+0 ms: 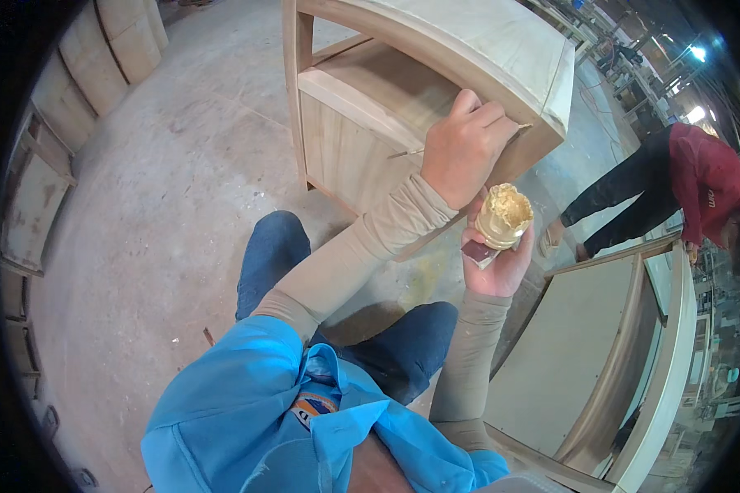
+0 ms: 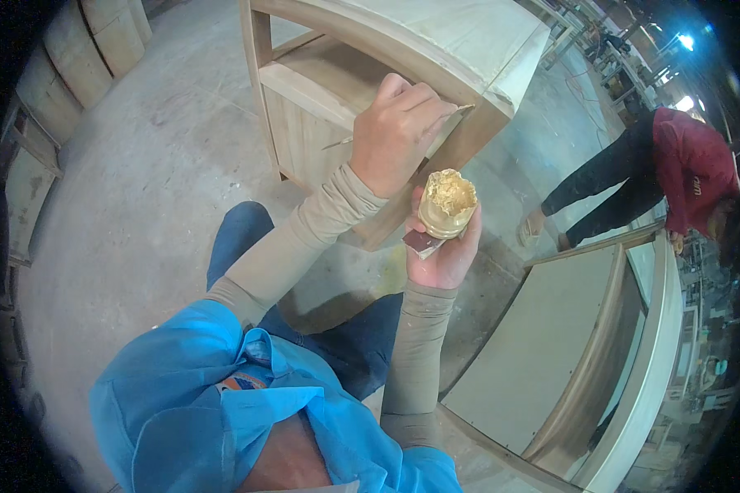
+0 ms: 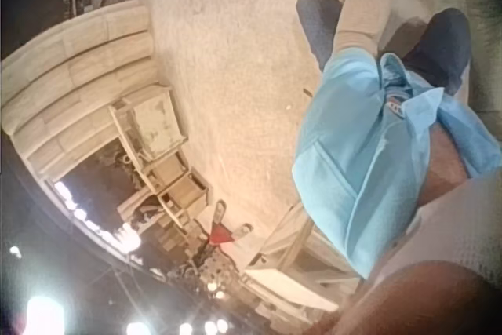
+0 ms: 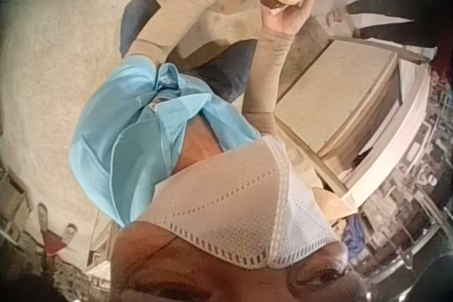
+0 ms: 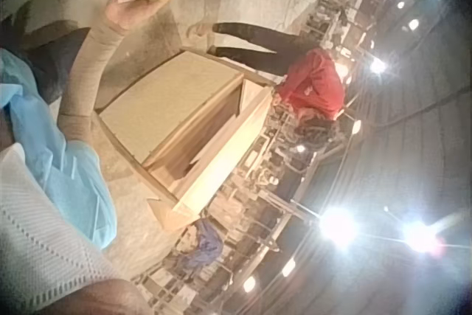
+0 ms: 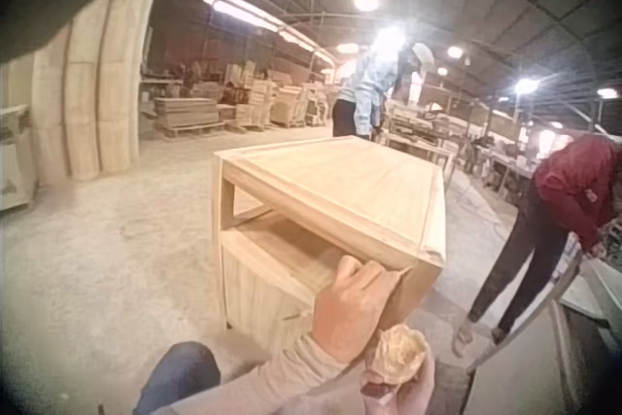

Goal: The person applies wood filler to the joints and edges of a wooden cabinet using a small spatula. They hold a container of filler in one hand and use the spatula to spread the substance into gaps, then smooth the surface. The person works on different sections of the cabinet, including the top edge and side joints.

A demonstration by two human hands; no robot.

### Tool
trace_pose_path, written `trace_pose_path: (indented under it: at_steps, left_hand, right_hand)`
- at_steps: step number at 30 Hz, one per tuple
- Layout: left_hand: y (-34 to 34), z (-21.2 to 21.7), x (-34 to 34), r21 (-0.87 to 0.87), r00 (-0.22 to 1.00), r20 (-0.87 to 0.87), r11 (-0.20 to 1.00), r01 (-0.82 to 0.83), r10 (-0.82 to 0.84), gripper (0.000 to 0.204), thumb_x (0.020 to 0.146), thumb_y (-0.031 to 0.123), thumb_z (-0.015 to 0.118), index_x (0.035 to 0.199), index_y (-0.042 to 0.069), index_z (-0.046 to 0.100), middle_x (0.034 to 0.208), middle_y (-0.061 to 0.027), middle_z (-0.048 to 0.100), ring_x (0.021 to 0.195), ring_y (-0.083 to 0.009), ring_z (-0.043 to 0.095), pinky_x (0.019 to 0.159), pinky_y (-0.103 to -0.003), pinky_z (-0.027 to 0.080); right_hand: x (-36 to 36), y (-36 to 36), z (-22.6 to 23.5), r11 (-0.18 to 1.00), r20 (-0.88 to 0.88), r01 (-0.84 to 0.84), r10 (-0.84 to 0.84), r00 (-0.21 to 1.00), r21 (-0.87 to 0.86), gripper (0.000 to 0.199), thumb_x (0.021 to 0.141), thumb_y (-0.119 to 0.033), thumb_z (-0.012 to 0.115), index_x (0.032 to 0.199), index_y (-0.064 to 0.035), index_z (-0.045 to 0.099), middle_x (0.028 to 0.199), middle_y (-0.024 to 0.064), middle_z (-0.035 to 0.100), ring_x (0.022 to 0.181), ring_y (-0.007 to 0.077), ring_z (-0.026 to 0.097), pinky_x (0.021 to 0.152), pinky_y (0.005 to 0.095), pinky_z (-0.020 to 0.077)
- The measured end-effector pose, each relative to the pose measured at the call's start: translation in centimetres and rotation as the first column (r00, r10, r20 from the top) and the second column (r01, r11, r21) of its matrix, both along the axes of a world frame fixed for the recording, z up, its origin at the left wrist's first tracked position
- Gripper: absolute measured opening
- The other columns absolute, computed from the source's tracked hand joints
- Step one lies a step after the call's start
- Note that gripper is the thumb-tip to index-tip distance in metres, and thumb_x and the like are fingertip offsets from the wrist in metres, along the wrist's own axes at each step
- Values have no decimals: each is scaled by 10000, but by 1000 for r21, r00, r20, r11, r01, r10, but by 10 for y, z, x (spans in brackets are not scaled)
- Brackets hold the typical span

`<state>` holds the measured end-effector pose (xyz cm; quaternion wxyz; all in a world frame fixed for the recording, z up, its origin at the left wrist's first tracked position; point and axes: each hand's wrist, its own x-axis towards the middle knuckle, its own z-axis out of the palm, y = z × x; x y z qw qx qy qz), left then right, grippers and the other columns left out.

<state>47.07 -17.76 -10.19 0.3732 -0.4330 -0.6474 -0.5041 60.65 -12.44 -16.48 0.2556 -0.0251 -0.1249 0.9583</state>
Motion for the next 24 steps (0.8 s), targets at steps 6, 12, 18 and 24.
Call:
trace_pose_path:
  at_steps: [6, 12, 18, 24]
  left_hand:
    - [-2, -3, -1, -25, 1000, -24, 1000, 1, -1, 167, 677, 85, 709, 837, 124, 682, 785, 27, 584, 778, -195, 525, 602, -287, 492]
    - [-5, -3, 1, -49, 1000, -22, 999, -12, 11, 142, 686, 89, 701, 824, 116, 678, 760, 21, 571, 770, -192, 524, 593, -293, 492]
    - [-8, -4, 0, -74, 1000, -16, 997, 0, -1, 135, 693, 90, 698, 824, 119, 684, 753, 22, 567, 761, -191, 520, 594, -293, 491]
    - [-10, -8, -6, -70, 999, 0, 997, 34, -34, 154, 693, 84, 703, 839, 131, 698, 765, 29, 579, 753, -186, 514, 593, -292, 485]
  right_hand:
    - [0, 0, 1, 1000, -6, -8, 8, 1000, 3, 415, 958, -381, 458, 1256, -95, 503, 1252, 122, 545, 1067, 325, 554, 588, 318, 482]
    - [0, 1, -1, 1000, -14, -12, 12, 1000, 7, 415, 957, -381, 461, 1259, -100, 502, 1270, 128, 534, 1085, 325, 548, 594, 318, 485]
    - [1, 1, -1, 1000, -11, -11, 12, 1000, 17, 412, 956, -378, 463, 1262, -106, 501, 1275, 128, 530, 1099, 328, 538, 599, 315, 487]
    - [1, 0, 1, 1000, 4, 10, -10, 1000, 22, 400, 956, -370, 462, 1247, -99, 509, 1262, 127, 536, 1089, 328, 547, 588, 309, 486]
